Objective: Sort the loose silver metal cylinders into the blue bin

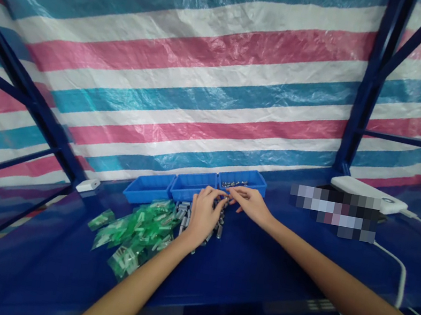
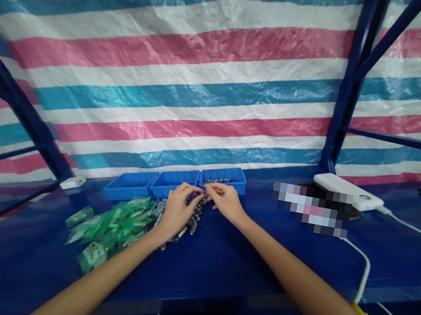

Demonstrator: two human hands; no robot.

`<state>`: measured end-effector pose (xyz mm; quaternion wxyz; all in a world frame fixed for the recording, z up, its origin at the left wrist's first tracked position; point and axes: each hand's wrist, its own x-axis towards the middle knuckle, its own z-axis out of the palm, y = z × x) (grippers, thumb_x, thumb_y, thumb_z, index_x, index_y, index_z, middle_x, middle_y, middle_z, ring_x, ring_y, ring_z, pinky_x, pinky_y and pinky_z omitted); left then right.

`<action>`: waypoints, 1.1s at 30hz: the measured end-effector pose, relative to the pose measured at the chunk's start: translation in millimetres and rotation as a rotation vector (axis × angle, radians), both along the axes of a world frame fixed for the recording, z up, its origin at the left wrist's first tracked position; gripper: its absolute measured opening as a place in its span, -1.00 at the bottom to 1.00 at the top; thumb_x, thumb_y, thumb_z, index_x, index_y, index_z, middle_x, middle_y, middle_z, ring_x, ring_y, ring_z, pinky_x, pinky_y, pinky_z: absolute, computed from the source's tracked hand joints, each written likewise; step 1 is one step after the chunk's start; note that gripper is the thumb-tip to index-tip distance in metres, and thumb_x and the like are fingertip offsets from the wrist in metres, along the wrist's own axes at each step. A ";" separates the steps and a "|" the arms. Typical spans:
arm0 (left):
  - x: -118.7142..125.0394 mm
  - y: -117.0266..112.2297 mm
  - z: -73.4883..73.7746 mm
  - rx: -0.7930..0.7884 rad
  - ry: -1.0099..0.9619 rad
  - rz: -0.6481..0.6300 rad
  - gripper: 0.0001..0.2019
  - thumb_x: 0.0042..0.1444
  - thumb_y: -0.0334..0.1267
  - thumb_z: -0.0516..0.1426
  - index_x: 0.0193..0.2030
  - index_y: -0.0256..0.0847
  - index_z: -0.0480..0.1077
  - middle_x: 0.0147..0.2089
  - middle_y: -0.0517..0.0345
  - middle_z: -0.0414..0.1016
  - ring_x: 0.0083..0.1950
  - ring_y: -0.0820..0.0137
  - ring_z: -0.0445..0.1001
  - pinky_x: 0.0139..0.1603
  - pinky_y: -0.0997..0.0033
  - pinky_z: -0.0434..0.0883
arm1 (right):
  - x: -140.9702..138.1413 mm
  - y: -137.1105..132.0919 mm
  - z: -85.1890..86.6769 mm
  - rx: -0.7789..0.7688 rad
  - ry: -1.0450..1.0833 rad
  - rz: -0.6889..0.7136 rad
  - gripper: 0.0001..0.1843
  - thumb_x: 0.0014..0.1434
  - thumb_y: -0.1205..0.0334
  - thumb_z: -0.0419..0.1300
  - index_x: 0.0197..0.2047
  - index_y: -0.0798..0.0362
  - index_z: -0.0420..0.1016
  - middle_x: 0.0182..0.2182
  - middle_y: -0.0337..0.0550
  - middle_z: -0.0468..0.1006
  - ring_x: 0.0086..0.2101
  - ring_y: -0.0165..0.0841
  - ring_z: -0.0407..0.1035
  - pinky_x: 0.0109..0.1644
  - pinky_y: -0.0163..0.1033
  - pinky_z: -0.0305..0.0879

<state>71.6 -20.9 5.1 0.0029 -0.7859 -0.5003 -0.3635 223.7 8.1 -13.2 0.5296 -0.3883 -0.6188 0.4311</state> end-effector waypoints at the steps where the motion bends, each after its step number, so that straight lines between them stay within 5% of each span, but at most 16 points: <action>1: 0.4 -0.4 0.9 0.006 -0.036 0.000 -0.84 0.17 -0.25 0.04 -0.18 -0.09 0.43 -0.20 0.15 0.42 -0.11 0.33 0.35 -0.10 0.29 0.15 | -2.0 -2.2 0.4 -0.034 0.018 0.025 -0.71 0.10 0.09 0.14 -0.22 0.09 0.55 -0.34 -0.05 0.58 -0.38 -0.33 0.49 -0.64 -0.45 0.31; 12: 2.1 1.4 0.9 0.028 -0.307 -0.080 -0.82 0.16 -0.22 0.04 -0.19 -0.15 0.44 -0.28 0.15 0.38 -0.29 0.43 0.34 -0.19 0.42 0.27 | -7.7 -18.5 13.7 -0.301 0.205 0.133 -0.73 0.13 0.15 0.14 -0.11 0.01 0.52 -0.21 -0.08 0.57 -0.31 -0.41 0.46 -0.46 -0.45 0.33; 33: 1.8 2.0 0.2 0.071 -0.215 -0.085 -0.89 0.11 -0.24 0.09 -0.35 -0.21 0.38 -0.32 0.18 0.36 -0.28 0.43 0.33 -0.22 0.41 0.22 | -5.9 -18.7 13.5 -0.253 0.132 -0.039 -0.69 -0.09 0.08 0.30 -0.27 0.06 0.58 -0.31 -0.15 0.55 -0.40 -0.48 0.34 -0.50 -0.46 0.18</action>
